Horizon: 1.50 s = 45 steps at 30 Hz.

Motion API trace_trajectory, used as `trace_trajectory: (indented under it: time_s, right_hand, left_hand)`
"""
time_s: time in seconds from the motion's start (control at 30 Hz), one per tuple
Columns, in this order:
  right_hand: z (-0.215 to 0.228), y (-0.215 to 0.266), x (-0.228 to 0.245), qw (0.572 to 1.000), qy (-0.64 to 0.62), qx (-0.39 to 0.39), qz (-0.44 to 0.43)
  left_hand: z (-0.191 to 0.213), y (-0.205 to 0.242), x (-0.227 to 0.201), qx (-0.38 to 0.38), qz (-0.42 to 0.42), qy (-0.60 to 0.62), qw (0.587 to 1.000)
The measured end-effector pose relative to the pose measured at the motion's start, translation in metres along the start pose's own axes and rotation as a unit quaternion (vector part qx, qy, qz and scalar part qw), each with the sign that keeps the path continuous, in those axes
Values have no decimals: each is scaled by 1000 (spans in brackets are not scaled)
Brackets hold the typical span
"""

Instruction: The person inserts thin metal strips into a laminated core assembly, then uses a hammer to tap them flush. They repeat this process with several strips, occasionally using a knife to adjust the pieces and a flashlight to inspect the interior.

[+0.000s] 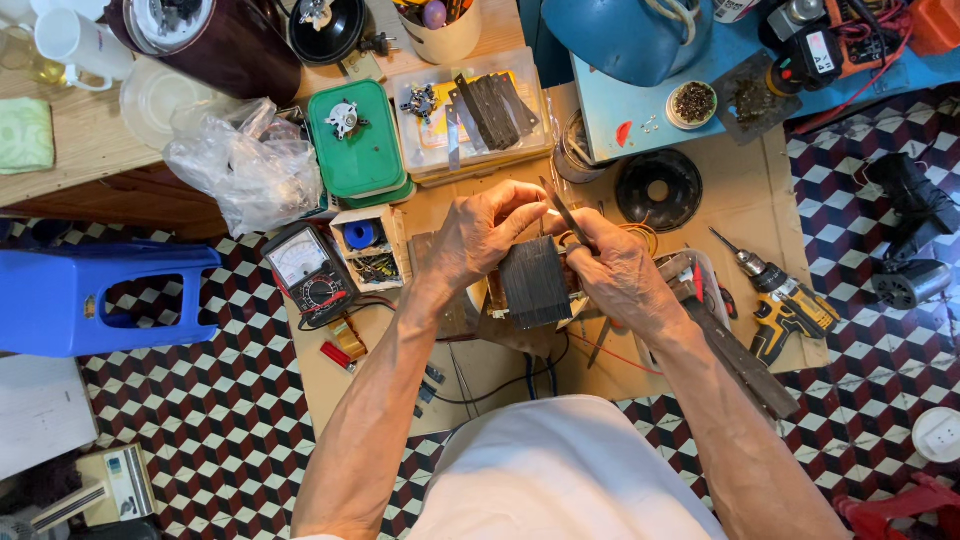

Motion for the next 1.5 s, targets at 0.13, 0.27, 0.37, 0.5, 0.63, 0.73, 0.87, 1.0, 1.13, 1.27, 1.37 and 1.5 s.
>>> trace_trajectory:
  time_s: [0.13,0.27,0.37,0.5,0.63,0.73,0.87,1.0,1.13,1.27,1.37,1.5]
  right_hand:
    - [1,0,-5,1000,12,-3,-21]
    - [2,-2,-4,1000,19,5,4]
    - [5,-4,-3,999,19,9,50]
    - [2,-10,-9,997,-24,48,51]
    - [5,-13,-15,999,-15,42,-2]
    - [8,-10,-8,999,-11,49,15]
    - [9,-9,-7,997,38,61,-37]
    - [8,-12,-4,995,21,80,-57]
    - [9,-23,-1,991,75,98,-51]
    - [13,-24,8,989,63,124,42]
    - [22,-15,-4,992,-58,103,-52]
    - [35,28,-2,994,-94,-51,18]
  left_hand:
    - [11,-6,-8,-87,-14,12,996]
    - [61,-15,-13,-250,-87,167,950]
    - [88,4,-11,-303,-71,185,932]
    - [63,45,-8,-268,1,190,944]
    - [37,74,-4,-278,20,188,942]
    - [30,82,3,-288,19,203,936]
    - [24,88,8,-298,31,221,928]
    - [22,93,2,-290,65,211,931]
    - [21,83,-19,-224,87,132,962]
    - [24,55,-41,-154,35,60,986]
    - [21,45,-43,-145,89,151,974]
    - [24,56,-59,-217,58,178,958]
Point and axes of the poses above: each hand's wrist, its own y-axis away from the middle knuckle, its own z-axis out of the back of the hand, x = y × z, the point moved 6 cm from there along -y, towards the middle knuckle, and after that the axes turned 13 degrees about -z, right-handed, at the moved point
